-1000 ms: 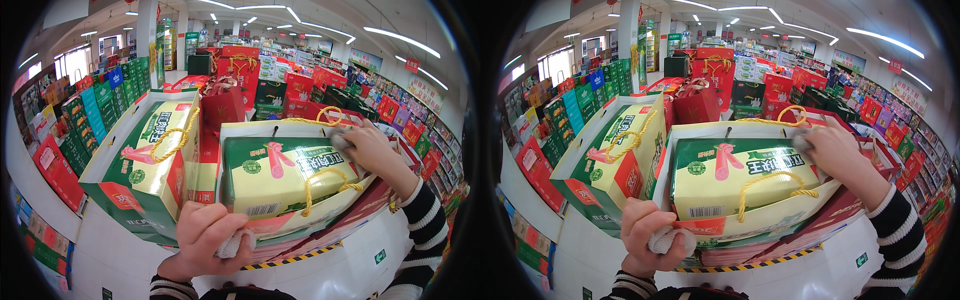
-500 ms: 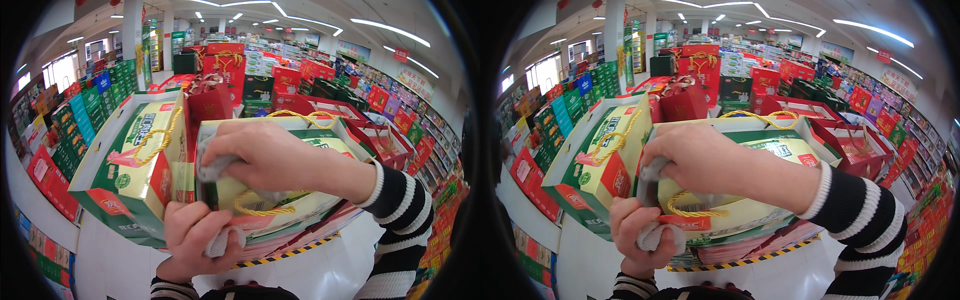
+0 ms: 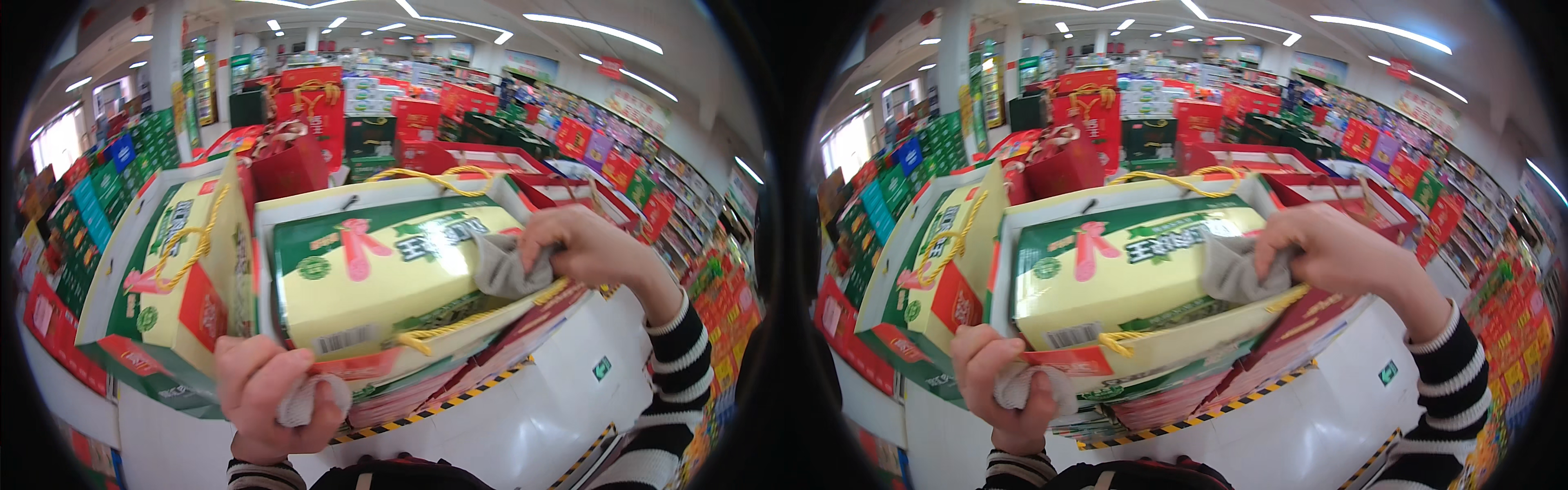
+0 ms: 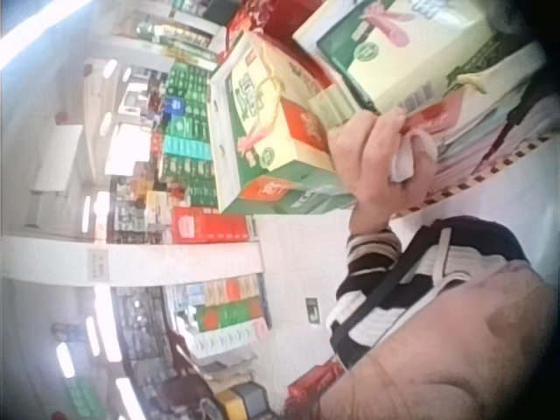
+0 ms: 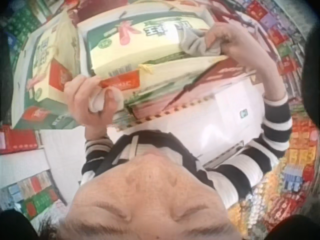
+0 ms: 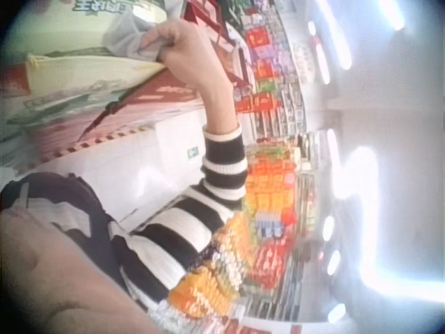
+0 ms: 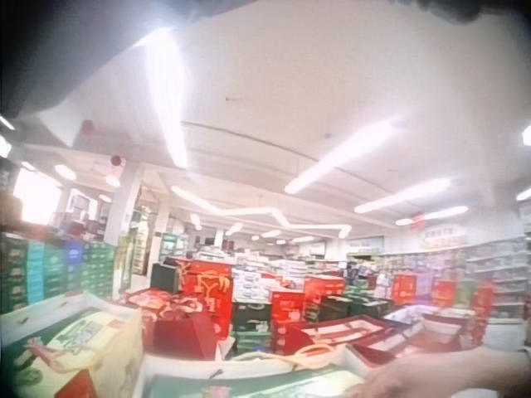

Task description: The person wipes the surfaces of multiple gift boxes and product packages with a cloth in a supermarket aisle. They handle red, green, blue, and white boxes, wiping each one and placing them back on the display.

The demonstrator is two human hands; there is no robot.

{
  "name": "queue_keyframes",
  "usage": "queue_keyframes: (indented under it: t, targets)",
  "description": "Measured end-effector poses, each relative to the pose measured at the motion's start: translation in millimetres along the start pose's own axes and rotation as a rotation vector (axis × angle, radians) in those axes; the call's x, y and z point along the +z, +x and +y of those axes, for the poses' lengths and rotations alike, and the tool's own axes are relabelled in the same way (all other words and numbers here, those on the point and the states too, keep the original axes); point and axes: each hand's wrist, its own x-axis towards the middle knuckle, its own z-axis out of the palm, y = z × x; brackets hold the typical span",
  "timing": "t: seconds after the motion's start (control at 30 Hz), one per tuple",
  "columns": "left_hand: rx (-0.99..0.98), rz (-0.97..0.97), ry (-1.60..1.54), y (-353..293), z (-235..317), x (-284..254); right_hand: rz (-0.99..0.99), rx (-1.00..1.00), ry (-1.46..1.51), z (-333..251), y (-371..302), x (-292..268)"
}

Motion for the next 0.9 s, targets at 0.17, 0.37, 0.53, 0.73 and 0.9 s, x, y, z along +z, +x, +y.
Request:
queue_keyframes:
  t: [0.17, 0.37, 0.53, 0.73, 0.9]
  targets:
    - [-0.081, 0.068, 0.116, -13, 5, 0, 0.535, 0.005, -0.168, 30, -6, -31]
    - [-0.115, 0.166, 0.281, -12, 2, 10, 1.078, 0.182, -0.091, 102, -52, -98]
    - [-0.081, 0.42, 0.719, 6, 58, 25, 0.336, 0.272, -0.356, 195, -111, -94]
    - [0.184, -0.079, 0.337, 34, 179, 132, 0.578, 0.541, -0.64, 290, -145, -118]
    - [0.168, -0.215, 0.358, 89, 206, 227, 0.275, 0.27, -0.434, 300, -137, -117]
